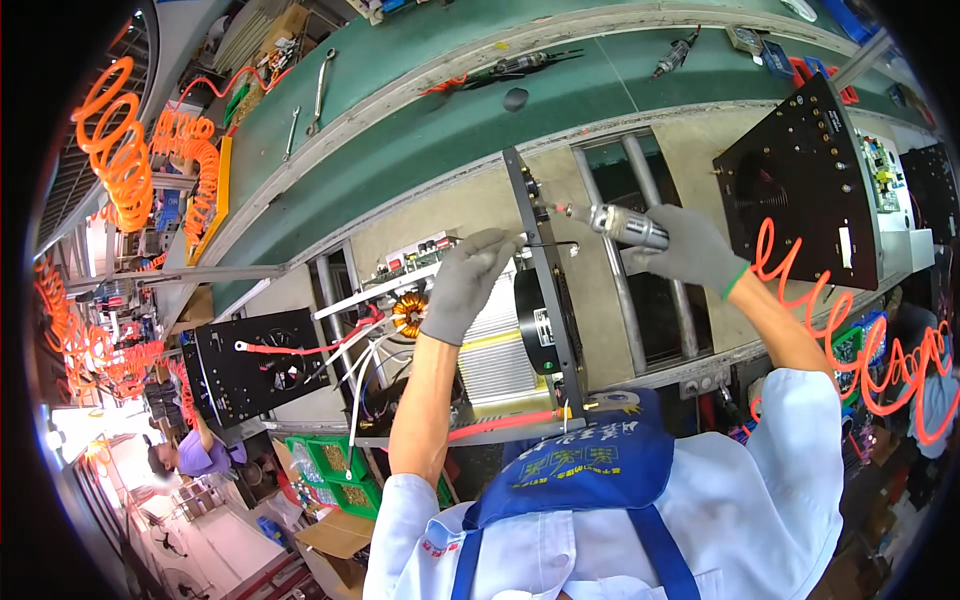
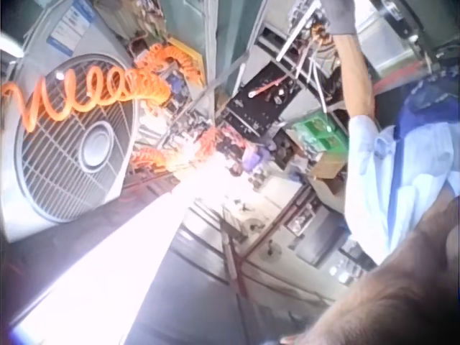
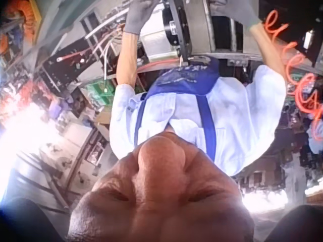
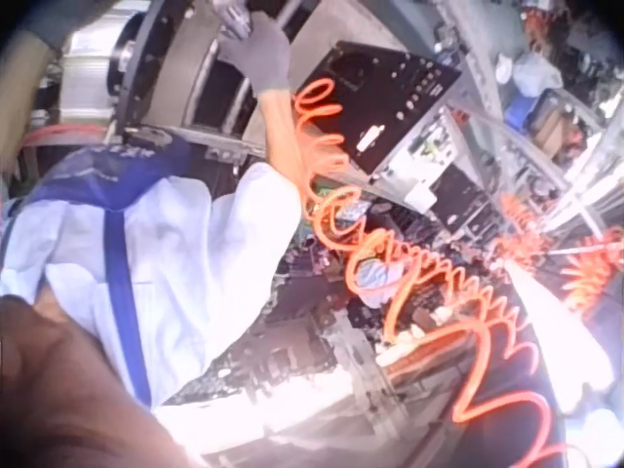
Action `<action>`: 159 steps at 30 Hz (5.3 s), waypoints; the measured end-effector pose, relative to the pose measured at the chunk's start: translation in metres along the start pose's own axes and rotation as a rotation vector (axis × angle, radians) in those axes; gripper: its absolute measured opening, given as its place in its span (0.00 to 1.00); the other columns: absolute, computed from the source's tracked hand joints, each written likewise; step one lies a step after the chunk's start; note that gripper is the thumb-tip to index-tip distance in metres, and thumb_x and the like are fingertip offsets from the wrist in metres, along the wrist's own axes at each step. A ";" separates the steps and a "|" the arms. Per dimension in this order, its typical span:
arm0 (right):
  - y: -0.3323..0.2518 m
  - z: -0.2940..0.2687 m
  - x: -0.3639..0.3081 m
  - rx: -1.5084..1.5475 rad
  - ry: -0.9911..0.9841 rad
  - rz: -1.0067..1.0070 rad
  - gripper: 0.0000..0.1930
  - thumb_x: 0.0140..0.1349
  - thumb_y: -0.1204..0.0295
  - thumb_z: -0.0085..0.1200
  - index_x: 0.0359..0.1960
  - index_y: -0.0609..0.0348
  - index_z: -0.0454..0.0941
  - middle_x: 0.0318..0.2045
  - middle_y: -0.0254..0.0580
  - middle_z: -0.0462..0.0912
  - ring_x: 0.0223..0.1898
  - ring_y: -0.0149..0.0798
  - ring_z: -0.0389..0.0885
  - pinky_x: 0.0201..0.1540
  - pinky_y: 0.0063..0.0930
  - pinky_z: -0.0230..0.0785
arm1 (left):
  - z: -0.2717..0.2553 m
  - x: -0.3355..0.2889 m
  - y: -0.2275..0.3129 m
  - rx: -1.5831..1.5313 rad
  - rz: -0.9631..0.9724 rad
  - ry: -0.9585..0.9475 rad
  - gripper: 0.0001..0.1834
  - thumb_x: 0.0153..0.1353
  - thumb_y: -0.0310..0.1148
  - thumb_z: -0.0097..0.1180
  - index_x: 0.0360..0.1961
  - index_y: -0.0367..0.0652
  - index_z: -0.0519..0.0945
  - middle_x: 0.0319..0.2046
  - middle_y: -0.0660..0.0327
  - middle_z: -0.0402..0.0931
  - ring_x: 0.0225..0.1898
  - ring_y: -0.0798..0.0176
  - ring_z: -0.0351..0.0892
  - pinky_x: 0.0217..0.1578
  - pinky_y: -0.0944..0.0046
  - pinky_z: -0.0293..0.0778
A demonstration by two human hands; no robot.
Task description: The person assembles an electronic device, likely a power inverter, by installing a metal casing, connecting various colored wires, and securing a large copper coil. They use a pneumatic screwdriver to fasten components and organize the internal wiring.
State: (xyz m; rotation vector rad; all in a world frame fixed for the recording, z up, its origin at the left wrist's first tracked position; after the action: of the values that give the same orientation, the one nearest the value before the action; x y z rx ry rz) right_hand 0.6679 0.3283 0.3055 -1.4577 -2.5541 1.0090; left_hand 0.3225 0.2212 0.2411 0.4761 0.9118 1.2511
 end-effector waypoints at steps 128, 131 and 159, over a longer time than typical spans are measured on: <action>0.164 0.171 0.149 -0.360 -0.330 -0.193 0.23 0.55 0.52 0.62 0.47 0.51 0.78 0.42 0.47 0.81 0.43 0.55 0.84 0.47 0.49 0.78 | 0.020 0.065 -0.002 1.926 0.396 0.124 0.21 0.71 0.41 0.44 0.24 0.43 0.80 0.16 0.50 0.78 0.18 0.44 0.79 0.21 0.46 0.75; 0.176 0.166 0.118 -0.310 -0.185 -0.089 0.24 0.52 0.53 0.63 0.47 0.53 0.78 0.42 0.51 0.82 0.43 0.56 0.84 0.47 0.51 0.77 | 0.021 0.065 0.002 1.930 0.329 0.162 0.22 0.70 0.43 0.43 0.27 0.42 0.81 0.19 0.48 0.80 0.21 0.41 0.81 0.26 0.44 0.78; 0.234 0.347 -0.242 -0.150 -0.769 0.770 0.28 0.64 0.57 0.44 0.65 0.52 0.75 0.67 0.56 0.72 0.69 0.55 0.70 0.70 0.46 0.63 | 0.058 -0.027 -0.034 1.183 0.553 0.237 0.13 0.72 0.34 0.50 0.45 0.35 0.80 0.27 0.51 0.78 0.28 0.54 0.78 0.32 0.55 0.72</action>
State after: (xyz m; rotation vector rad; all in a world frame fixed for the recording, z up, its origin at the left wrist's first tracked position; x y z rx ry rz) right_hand 0.8661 0.0419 -0.0297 -2.6264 -2.5142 1.7831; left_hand 0.3880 0.1951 0.2578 1.6144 1.7792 1.1430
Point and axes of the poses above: each hand's wrist, its own x-axis towards the middle knuckle, its own z-axis out of the palm, y = z × x, the point moved 1 cm from there along x, towards the middle knuckle
